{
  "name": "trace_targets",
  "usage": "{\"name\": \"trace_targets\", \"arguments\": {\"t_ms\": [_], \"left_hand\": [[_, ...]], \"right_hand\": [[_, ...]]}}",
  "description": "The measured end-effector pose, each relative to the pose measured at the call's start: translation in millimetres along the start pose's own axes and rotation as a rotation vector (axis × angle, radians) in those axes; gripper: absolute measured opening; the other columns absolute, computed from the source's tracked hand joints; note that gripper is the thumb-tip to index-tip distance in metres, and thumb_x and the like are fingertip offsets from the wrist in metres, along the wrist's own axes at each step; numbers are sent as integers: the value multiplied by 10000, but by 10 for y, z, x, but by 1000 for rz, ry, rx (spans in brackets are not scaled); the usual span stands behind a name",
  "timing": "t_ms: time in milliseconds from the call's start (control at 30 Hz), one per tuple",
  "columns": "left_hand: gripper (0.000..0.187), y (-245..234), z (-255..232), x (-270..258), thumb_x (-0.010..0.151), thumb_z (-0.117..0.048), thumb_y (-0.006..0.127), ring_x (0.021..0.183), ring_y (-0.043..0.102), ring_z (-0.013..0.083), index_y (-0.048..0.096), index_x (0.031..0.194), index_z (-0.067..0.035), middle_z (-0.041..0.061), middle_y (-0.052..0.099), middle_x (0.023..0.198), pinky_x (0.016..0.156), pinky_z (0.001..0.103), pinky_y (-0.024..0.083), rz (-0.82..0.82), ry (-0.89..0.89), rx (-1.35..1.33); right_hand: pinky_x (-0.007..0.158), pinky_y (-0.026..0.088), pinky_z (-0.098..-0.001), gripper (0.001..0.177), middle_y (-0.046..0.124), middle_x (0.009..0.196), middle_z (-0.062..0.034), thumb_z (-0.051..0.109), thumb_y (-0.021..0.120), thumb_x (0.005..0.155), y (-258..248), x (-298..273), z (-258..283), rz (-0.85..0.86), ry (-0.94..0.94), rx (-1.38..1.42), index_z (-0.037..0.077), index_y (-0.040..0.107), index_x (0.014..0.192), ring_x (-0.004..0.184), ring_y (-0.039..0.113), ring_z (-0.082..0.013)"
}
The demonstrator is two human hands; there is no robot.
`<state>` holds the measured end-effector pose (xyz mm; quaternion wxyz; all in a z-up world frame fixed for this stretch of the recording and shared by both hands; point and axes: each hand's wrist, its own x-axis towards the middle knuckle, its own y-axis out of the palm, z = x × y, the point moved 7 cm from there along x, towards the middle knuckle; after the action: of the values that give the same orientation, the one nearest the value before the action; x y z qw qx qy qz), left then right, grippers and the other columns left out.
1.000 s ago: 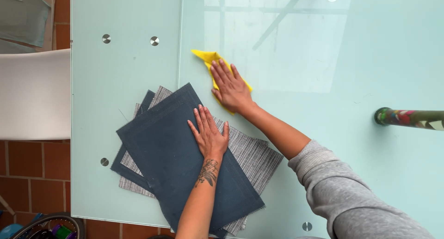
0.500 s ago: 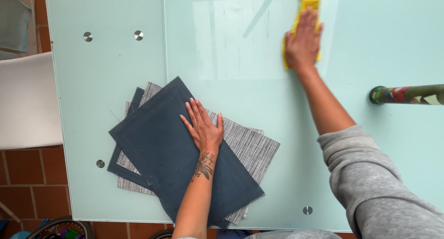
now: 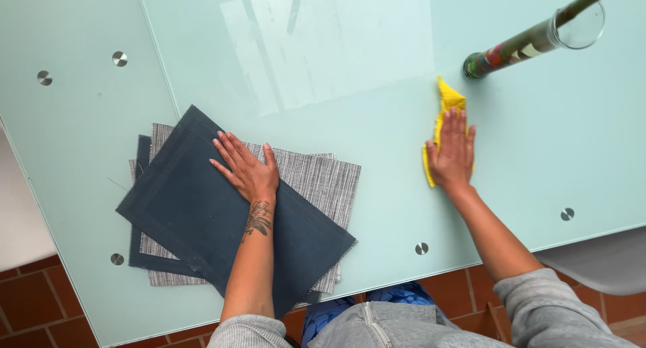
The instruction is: Wiping down a glass dining table with a cloth.
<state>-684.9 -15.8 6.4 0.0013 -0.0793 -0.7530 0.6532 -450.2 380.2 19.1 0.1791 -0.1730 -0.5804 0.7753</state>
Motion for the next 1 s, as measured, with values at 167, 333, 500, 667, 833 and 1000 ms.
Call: {"name": "trace_targets", "arguments": {"t_ms": [167,333,500,667,833,1000], "left_hand": [[885,-32,-9,-18,1059,-564,405,1618,22,304,129,1654,31,180,83,1747,1285,560,-34,-2,31,5],[870,7,63,-56,1082,-588,379,1605,33,310,134,1645,28,179,97,1736,1275,566,-29,-4,45,-9],[636,4,36,-267,1143,-470,361,1639,181,271,270,1648,-95,63,309,1726,1358,524,75,-183,190,-335],[615,31,-794,-1367,1138,-404,408,1626,173,291,257,1647,-95,99,306,1716,1350,520,141,-221,545,-492],[681,108,-1612,-2615,1113,-371,487,1617,139,342,209,1649,-55,141,252,1712,1328,538,116,-7,763,-534],[730,167,-2102,-3021,1057,-343,544,1601,111,365,212,1615,-10,170,256,1688,1306,544,79,54,734,-514]], "right_hand": [[1326,-7,-550,786,79,1788,-167,460,393,1130,-376,-783,-1404,-128,561,-30,3,94,1695,1655,14,-319],[1330,-17,-537,785,20,1784,-181,477,368,1187,-7,-1090,-647,-196,802,-62,-31,37,1685,1646,-26,-312],[1296,47,-515,820,121,1745,-115,458,485,1053,558,-1670,1499,8,-29,-28,37,125,1657,1614,80,-278],[1304,46,-487,781,111,1740,-72,475,424,1051,464,-2405,1398,49,-201,-53,81,127,1657,1616,72,-236],[1313,11,-481,731,66,1758,-78,443,337,1094,-16,-2440,-324,14,68,-73,78,78,1672,1626,35,-227],[1305,13,-506,747,66,1755,-195,368,434,1127,-289,-1863,-2197,-91,548,-91,-27,84,1656,1629,27,-340]]}}
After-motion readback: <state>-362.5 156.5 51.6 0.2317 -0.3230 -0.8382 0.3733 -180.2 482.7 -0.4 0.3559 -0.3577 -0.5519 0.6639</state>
